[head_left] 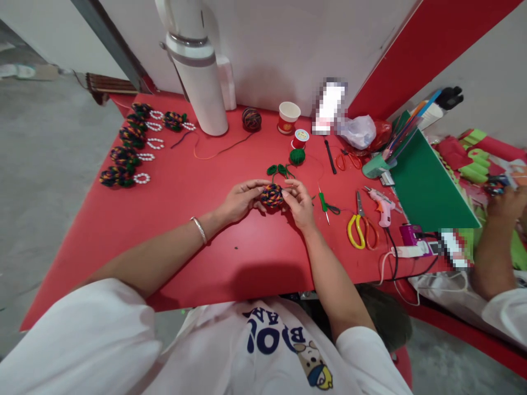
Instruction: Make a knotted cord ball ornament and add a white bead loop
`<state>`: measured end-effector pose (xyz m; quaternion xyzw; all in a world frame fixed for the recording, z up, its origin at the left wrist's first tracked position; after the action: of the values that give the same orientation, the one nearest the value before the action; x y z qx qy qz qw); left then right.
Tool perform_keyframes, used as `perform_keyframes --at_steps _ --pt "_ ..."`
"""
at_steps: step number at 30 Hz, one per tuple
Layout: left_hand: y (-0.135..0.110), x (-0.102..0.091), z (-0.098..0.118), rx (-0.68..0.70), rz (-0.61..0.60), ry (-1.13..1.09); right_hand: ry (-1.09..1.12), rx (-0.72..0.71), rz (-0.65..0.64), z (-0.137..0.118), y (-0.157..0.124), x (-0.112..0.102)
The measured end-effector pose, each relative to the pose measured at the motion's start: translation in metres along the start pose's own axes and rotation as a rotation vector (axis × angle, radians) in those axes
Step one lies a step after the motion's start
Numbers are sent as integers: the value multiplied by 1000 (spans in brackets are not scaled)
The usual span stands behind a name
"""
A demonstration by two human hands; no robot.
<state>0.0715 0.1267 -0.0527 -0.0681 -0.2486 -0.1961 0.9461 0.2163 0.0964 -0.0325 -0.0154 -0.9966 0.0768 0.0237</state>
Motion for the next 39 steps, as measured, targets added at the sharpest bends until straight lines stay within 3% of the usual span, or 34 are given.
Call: perform_keyframes --at_steps 7,34,39 --pt "1 -7 1 39 105 -39 -162 -114 -1 -11 -8 12" --pt "-2 1 7 51 -56 -93 -251 -119 -32 -11 -6 11" --pt "0 -1 6 43 -30 -72 -250 -114 -33 -12 -6 12"
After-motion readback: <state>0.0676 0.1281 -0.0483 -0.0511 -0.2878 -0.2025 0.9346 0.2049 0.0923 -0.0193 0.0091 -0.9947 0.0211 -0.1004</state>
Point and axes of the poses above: each hand's wrist, its own y-axis towards the middle knuckle, its own x-axis out of the palm, z = x × y, the point moved 10 cm from there along y, towards the middle knuckle, and after that the axes turned 10 degrees about x, right-handed, at the moved point
